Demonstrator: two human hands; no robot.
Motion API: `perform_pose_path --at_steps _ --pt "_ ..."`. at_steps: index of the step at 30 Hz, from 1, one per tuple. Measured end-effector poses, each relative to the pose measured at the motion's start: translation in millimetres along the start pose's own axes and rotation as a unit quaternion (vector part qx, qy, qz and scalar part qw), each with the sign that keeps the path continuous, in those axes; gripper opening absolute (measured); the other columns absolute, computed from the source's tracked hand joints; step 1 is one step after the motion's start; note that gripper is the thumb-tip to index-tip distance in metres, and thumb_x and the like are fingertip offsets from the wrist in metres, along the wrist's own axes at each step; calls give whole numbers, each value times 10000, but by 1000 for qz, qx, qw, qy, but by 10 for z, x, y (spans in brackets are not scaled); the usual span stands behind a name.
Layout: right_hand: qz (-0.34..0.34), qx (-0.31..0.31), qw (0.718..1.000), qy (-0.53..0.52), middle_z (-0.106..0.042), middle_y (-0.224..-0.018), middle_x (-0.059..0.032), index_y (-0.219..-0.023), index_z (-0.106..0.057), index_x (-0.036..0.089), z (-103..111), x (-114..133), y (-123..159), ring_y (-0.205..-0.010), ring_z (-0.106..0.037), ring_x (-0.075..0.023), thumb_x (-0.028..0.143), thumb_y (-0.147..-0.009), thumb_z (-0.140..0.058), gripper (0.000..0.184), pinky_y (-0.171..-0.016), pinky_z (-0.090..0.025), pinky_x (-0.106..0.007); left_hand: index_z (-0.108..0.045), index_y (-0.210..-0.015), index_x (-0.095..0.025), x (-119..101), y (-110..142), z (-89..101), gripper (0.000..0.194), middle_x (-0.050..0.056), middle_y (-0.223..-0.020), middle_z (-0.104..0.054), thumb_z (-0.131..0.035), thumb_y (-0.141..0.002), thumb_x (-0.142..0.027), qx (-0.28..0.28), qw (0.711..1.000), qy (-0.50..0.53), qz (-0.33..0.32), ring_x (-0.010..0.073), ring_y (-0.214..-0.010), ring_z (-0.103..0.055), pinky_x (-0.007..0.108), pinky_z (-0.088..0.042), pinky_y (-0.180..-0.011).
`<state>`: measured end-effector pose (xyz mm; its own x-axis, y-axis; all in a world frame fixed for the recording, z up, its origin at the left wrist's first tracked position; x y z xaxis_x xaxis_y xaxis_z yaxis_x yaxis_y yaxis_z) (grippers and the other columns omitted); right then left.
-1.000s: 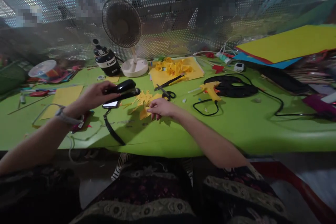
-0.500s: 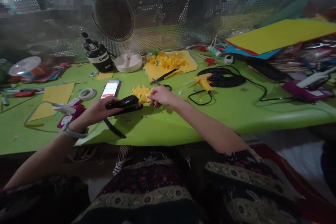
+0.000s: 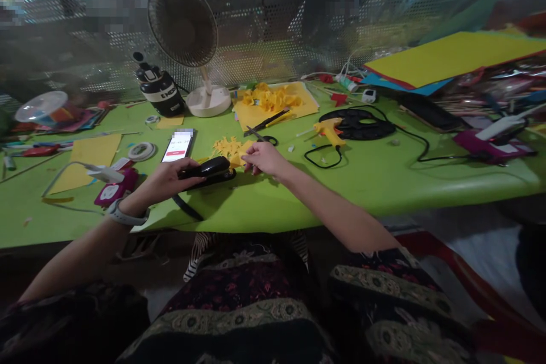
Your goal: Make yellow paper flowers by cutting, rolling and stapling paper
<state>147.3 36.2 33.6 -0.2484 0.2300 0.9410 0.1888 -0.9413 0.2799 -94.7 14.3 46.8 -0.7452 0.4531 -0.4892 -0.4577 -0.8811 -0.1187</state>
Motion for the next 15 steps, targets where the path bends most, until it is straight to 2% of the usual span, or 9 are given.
perform_pose_path --at_steps 15 --pt "-5 1 1000 -10 -660 -528 5 -724 -551 142 -15 -55 -40 -351 -520 -47 27 -902 -619 222 -375 -451 -145 -658 -1018 -193 46 -20 -49 327 45 -909 -714 -666 -834 -462 13 1000 17 7 179 -771 -635 314 -470 -694"
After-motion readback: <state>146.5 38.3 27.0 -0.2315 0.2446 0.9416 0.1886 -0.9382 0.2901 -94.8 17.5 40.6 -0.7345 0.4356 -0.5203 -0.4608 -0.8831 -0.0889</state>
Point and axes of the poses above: each hand's wrist, its own y-axis away from the middle knuckle, its own z-axis out of the back of the hand, x = y × z, the point moved 5 cm from there along -y, towards the middle knuckle
